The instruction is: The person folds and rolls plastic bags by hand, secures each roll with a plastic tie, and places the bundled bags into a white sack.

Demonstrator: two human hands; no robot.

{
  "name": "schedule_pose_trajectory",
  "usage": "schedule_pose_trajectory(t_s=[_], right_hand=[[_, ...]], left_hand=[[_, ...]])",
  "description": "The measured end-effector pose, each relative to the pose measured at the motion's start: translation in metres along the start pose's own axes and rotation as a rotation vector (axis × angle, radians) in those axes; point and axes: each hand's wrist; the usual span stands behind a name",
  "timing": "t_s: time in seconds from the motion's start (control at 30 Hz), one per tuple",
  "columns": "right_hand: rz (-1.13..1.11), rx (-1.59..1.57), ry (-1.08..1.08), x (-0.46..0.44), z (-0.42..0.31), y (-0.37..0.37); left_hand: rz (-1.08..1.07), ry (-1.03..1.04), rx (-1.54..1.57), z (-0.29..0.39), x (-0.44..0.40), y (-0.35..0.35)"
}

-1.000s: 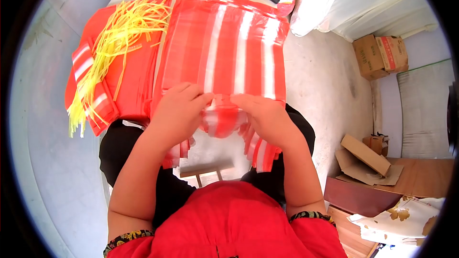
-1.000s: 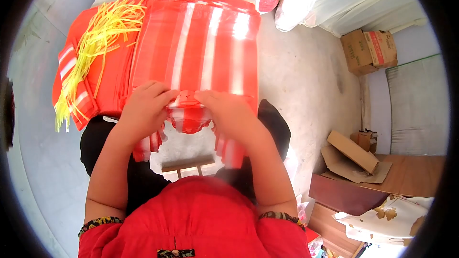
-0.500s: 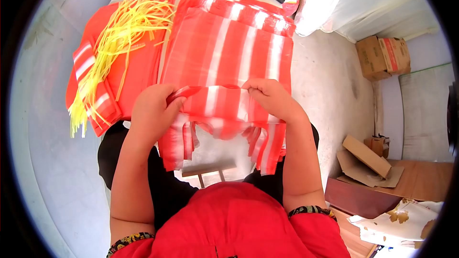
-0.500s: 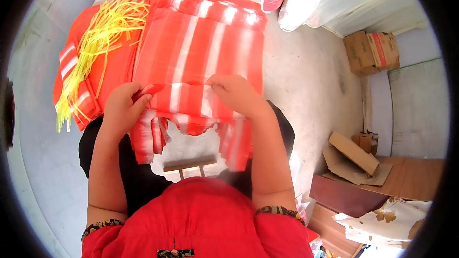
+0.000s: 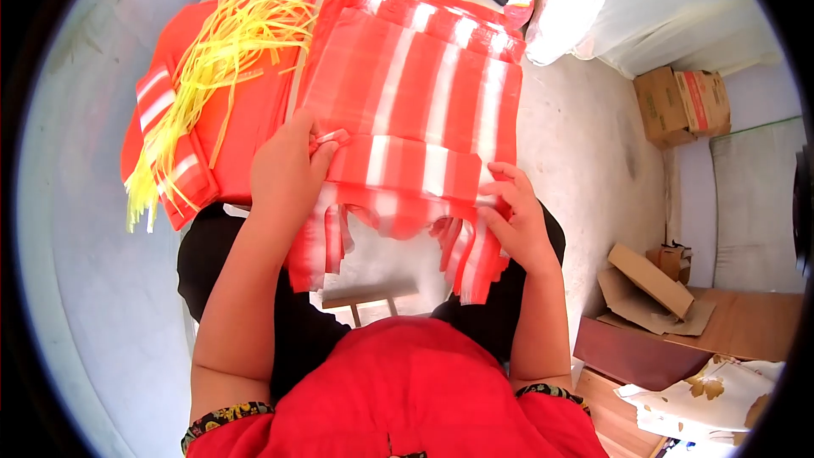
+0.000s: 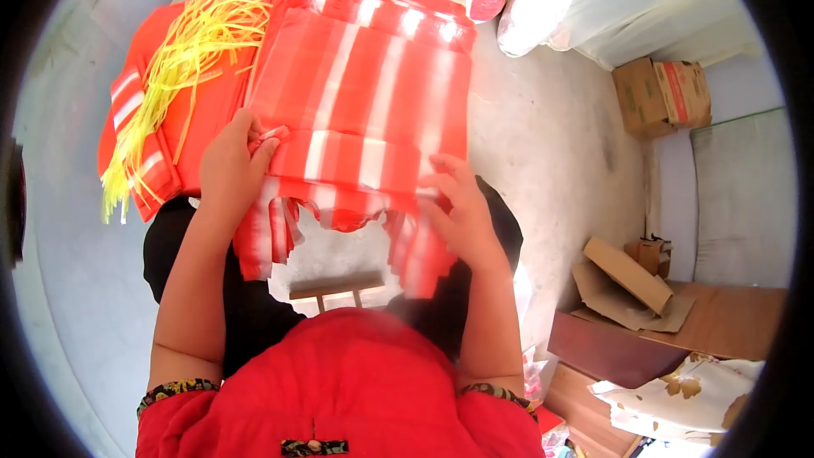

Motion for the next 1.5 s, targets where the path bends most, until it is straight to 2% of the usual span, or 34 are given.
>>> schedule_pose_trajectory(t_s=[0.1, 0.2, 0.4, 0.57, 0.67, 0.77, 0.9, 0.97, 1.0, 1.07, 1.1, 1.2, 1.3, 1.4, 1.5], right_hand=[[-0.054, 0.059, 0.049, 0.002, -0.013, 0.003], [-0.042, 0.126, 0.087, 0.0, -0.021, 0.003], [-0.016, 0.173, 0.117, -0.002, -0.032, 0.001], [0.037, 0.307, 0.101, -0.005, -0.034, 0.003], [0.118, 0.4, -0.032, -0.005, -0.019, 0.006], [0.142, 0.366, -0.004, -0.004, -0.016, 0.006], [0.209, 0.223, -0.084, 0.001, -0.003, -0.004], [0.207, 0.119, -0.135, 0.003, -0.002, -0.015], [0.191, -0.068, -0.094, 0.005, 0.001, -0.018], [0.157, -0.44, -0.01, 0.008, 0.008, -0.023], [0.141, -0.626, 0.165, 0.008, -0.001, -0.025], [0.17, -0.607, 0.341, 0.003, 0.013, -0.023], [0.216, -0.638, 0.365, -0.006, 0.014, -0.015], [0.217, -0.706, 0.338, -0.009, 0.009, -0.014], [0.236, -0.579, 0.261, -0.01, 0.021, -0.01]], left_hand=[[0.013, 0.079, -0.048, -0.006, -0.001, -0.002], [-0.115, 0.087, 0.087, -0.018, 0.0, -0.011], [-0.175, 0.261, -0.007, -0.012, 0.014, -0.033], [-0.077, 0.278, -0.035, -0.015, 0.015, -0.028], [-0.025, 0.302, -0.031, -0.019, 0.013, -0.023], [0.032, 0.366, -0.028, -0.025, 0.011, -0.021], [0.083, 0.445, -0.033, -0.019, 0.011, -0.03], [0.008, 0.418, 0.145, -0.02, 0.009, -0.036], [-0.034, 0.4, 0.233, -0.024, 0.01, -0.039], [-0.205, 0.265, 0.534, -0.031, 0.011, -0.039], [-0.29, 0.192, 0.684, -0.034, 0.012, -0.038], [-0.425, -0.025, 0.726, -0.037, 0.017, -0.038], [-0.317, 0.053, 0.498, -0.027, 0.012, -0.031], [-0.173, 0.026, 0.376, -0.014, 0.006, -0.02], [-0.097, -0.012, 0.309, -0.018, -0.001, -0.004]])
Point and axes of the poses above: each hand's wrist, its own x-axis away from the middle knuckle, its own y-axis out of the palm, z = x × y, and after that the axes turned 1 degree about -x, right-handed
